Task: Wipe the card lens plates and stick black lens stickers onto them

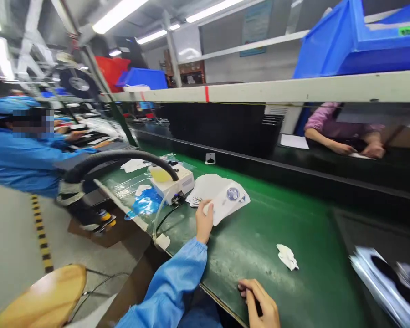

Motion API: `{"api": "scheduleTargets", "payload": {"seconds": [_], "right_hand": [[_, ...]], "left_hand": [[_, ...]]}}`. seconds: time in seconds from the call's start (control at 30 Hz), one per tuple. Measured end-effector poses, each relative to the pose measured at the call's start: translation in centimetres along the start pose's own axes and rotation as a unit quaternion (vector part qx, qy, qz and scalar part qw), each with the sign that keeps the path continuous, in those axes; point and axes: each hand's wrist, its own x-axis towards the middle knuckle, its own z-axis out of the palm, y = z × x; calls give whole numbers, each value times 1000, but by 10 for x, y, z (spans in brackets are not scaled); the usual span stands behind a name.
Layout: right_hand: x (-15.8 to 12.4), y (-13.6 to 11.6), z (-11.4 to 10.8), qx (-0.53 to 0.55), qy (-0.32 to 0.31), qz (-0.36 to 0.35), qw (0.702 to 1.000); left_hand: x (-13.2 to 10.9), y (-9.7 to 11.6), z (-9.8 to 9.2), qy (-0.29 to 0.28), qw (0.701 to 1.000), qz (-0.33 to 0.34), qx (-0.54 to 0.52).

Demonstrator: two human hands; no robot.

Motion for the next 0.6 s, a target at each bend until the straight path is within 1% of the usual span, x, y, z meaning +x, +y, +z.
{"api": "scheduleTargets", "payload": {"seconds": [0.03,0.1,0.17,0.2,0.23,0.3,0.33,0.4,0.47,0.53,0.6], "right_hand": [[1,-1,-2,-8,5,13,1000],[3,-3,-5,-35,36,56,997],[7,-5,-8,-76,71,97,990],[9,-6,-9,-99,77,111,986],[12,-7,-9,-122,74,120,982],[18,-9,-10,-163,42,126,978],[21,-10,-10,-180,20,124,976],[27,-9,-11,-209,-27,114,971],[34,-7,-13,-229,-68,103,966],[41,-3,-18,-241,-103,94,961],[48,0,-24,-246,-130,88,957]], "left_hand": [[-17,2,-4,-32,999,-10,-15],[-53,5,-14,-116,992,-29,-39],[-86,8,-26,-194,979,-42,-45],[-99,10,-32,-230,971,-45,-42],[-109,11,-38,-264,963,-44,-37],[-122,13,-48,-325,945,-27,-23],[-123,14,-51,-350,936,-11,-14],[-118,16,-54,-382,924,32,8],[-103,17,-48,-397,914,77,29],[-83,18,-31,-416,901,115,36],[-61,19,-6,-448,881,147,30]]}}
